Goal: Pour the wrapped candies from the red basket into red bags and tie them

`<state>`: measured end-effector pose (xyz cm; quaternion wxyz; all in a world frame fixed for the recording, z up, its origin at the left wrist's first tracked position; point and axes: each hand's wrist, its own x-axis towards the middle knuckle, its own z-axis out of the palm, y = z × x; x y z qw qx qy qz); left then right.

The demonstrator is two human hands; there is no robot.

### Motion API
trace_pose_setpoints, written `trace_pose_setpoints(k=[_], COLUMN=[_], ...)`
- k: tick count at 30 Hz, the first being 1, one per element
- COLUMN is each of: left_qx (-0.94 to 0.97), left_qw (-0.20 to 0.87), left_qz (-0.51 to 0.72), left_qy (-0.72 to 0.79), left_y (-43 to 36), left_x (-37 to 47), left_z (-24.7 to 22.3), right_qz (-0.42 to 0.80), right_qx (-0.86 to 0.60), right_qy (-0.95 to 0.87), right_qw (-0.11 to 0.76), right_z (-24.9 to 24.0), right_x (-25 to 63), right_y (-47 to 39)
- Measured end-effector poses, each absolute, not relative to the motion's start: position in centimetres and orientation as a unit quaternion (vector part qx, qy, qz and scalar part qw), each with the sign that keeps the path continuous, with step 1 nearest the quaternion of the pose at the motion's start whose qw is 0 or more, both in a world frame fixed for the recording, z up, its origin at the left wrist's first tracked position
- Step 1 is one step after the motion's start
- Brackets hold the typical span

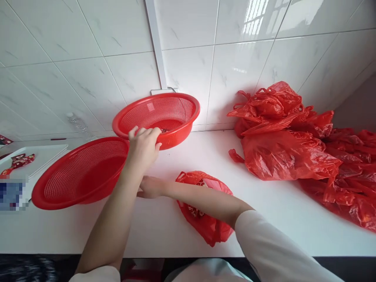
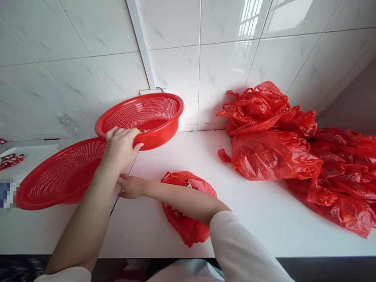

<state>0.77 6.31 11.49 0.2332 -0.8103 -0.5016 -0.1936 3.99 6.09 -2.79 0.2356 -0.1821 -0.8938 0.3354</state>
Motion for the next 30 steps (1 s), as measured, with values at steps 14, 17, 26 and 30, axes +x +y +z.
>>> trace_pose_setpoints(k=[14, 17, 26, 30], left_qx=[-0.825, -0.841, -0.765, -0.756], left_qw=[0.192, 0.166, -0.111, -0.150], left_qz=[-0.131, -0.176, -0.121, -0.135], left_qy=[-0.514, -0.485, -0.622, -0.622], left_y=[5.6, 4.6, 0.6, 1.2], left_x=[-0.5, -0.2, 4.6, 3.6], left_z=[-0.3, -1.5, -5.4, -1.7], right_qz=[0.332, 0.257, 0.110, 0.071], right_qx=[-0.280, -0.328, -0.432, -0.484], right_qy=[-0.884, -0.891, -0.884, -0.835], right_qw=[0.172, 0.180, 0.138, 0.252], right_z=[2.7, 1.4, -3.6, -2.0], right_x=[30.2, 31.2, 31.9, 34.5], right_y=[-7.4, -10.1, -10.2, -7.8])
